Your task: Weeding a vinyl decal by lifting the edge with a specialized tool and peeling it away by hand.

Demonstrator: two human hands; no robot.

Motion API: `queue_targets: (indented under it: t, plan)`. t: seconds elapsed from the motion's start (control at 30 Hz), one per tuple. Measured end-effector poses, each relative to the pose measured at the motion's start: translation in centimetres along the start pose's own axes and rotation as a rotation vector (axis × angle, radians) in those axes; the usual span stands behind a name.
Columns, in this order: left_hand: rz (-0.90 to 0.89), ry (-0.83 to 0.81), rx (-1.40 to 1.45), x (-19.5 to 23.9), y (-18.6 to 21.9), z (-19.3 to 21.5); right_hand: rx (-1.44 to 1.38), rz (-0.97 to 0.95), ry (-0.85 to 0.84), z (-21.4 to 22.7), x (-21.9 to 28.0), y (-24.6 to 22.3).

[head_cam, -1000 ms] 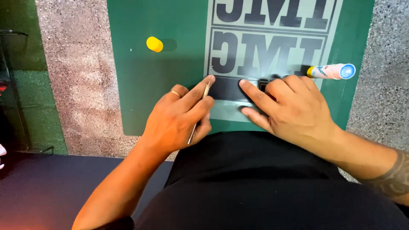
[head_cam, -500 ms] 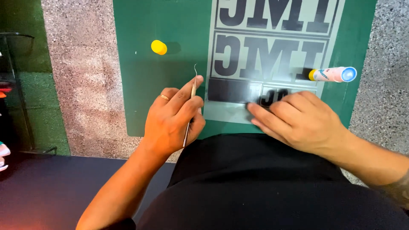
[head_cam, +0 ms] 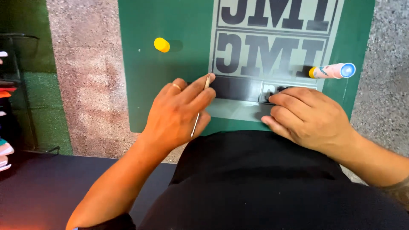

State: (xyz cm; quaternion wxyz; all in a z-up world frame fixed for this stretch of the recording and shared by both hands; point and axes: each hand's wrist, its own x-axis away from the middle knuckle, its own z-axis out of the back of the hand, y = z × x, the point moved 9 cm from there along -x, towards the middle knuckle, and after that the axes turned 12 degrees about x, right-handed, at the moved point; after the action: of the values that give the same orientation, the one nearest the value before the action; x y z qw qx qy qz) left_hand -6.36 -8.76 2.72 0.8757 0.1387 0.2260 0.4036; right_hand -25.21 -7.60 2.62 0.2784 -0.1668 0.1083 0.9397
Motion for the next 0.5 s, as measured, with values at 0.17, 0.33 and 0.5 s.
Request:
queue_targets:
  t: [0.17,0.33,0.5]
  plan:
    - [0.422,0.269,0.876,1.7,-3.7,1.6,-0.056,-0.017,0.000,0.4,0.2,0.2]
    - [0.250,0.480,0.520,2.6,-4.4,6.0,-0.196,-0.172,0.121,0.8,6.2,3.2]
    - [0.279,0.435,0.280,1.9,-4.8,7.4,-0.248,-0.395,0.351,1.8,11.5,6.5]
